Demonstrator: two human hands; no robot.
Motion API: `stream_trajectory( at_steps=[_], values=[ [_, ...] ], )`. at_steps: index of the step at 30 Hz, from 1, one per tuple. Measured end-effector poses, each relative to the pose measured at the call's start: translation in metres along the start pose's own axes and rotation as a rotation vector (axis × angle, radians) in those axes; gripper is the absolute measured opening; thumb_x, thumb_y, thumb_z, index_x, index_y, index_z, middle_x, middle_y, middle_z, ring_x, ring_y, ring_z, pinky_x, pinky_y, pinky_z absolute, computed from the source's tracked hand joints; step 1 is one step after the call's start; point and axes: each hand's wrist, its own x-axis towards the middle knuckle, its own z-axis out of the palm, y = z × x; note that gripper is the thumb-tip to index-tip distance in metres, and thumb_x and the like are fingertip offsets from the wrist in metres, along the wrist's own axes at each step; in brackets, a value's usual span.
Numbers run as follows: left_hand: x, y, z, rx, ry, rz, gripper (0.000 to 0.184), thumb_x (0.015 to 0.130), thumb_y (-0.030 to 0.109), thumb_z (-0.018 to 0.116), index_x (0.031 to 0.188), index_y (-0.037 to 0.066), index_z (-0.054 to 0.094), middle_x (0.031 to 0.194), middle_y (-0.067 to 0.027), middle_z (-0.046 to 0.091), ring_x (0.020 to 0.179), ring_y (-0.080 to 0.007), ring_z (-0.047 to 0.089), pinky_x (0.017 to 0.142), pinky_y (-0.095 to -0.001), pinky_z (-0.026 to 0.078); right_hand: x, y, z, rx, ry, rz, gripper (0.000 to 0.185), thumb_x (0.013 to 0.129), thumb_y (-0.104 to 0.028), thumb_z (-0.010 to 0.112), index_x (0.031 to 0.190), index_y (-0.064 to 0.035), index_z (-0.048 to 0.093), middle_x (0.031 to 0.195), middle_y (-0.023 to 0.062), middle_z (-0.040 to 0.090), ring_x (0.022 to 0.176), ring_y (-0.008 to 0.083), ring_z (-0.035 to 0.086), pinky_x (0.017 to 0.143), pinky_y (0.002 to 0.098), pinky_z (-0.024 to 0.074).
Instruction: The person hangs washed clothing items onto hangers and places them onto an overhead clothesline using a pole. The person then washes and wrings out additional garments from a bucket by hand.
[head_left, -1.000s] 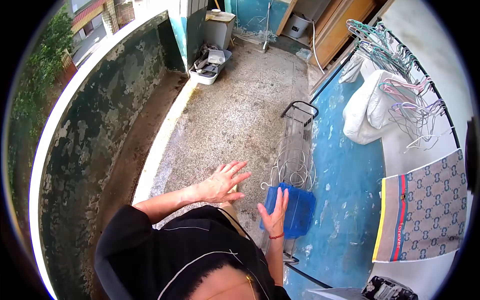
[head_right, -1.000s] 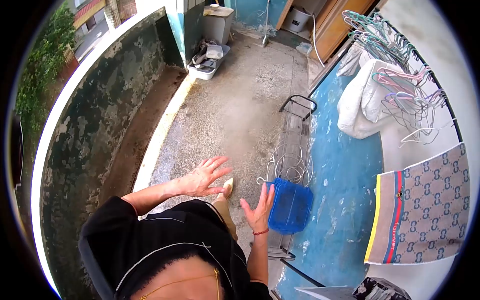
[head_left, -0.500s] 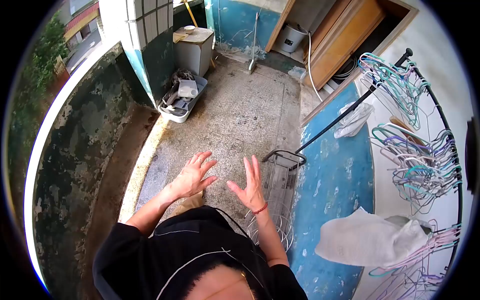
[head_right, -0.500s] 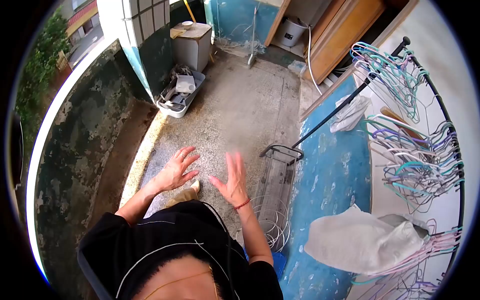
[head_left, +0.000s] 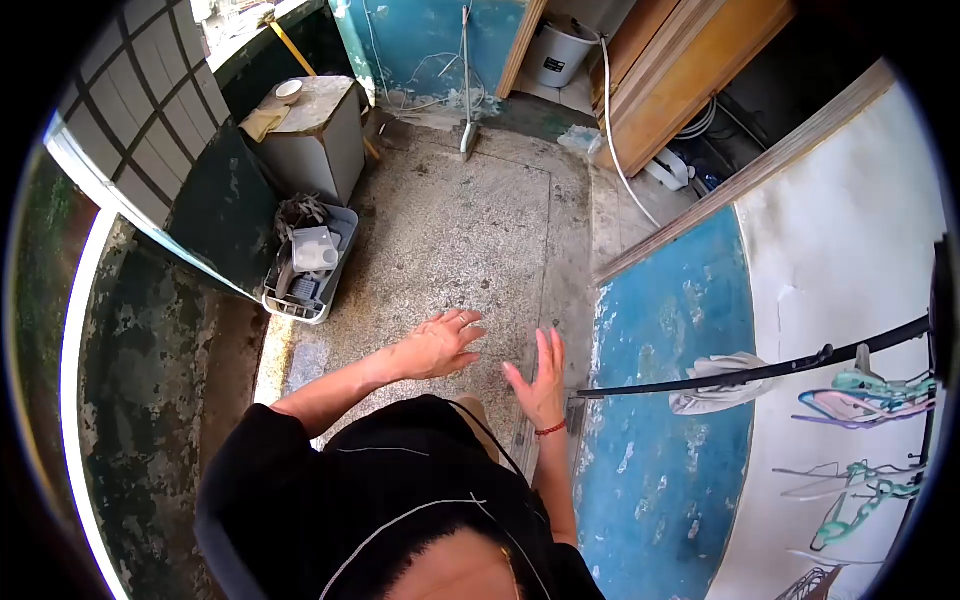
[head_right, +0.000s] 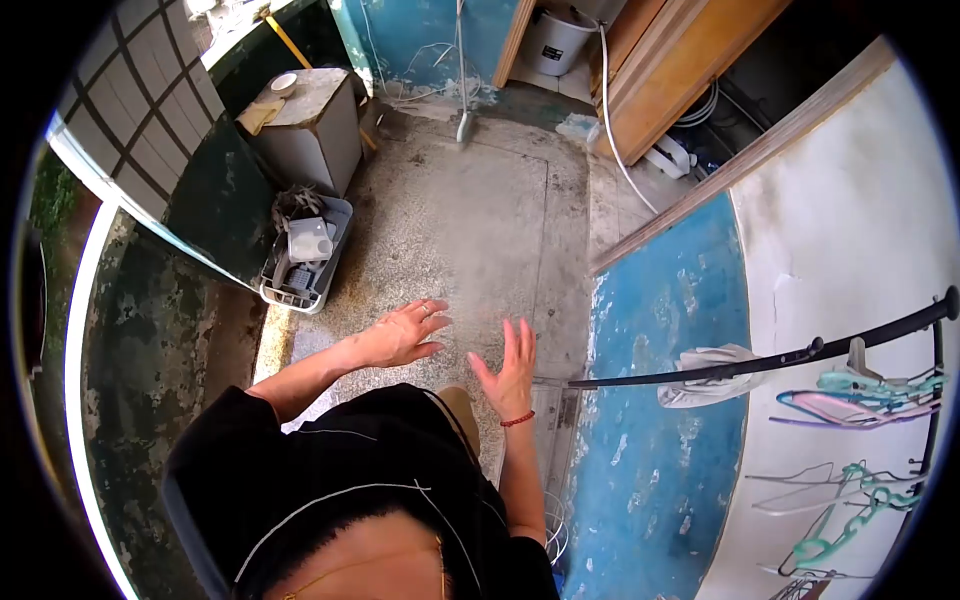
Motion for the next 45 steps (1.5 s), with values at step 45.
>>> stream_trajectory(
  at_steps=[45],
  values=[
    [1.325,-0.946,-0.105,0.12,0.037,-0.165,0.038,0.08,0.023,0.055,0.111,0.002,0.05,0.11,-0.0143,0.051,0.103,-0.0311,0.049,0.085,-0.0397,0.042,1.491,0.768,0.104,0.106,-0.106,-0.046,0.044,0.074,-0.025,0.063,0.105,0.0046,0.052,0.107,0.0225,0.053,0.101,0.0358,0.049,0.088,0.0388,0.0386]
  ],
)
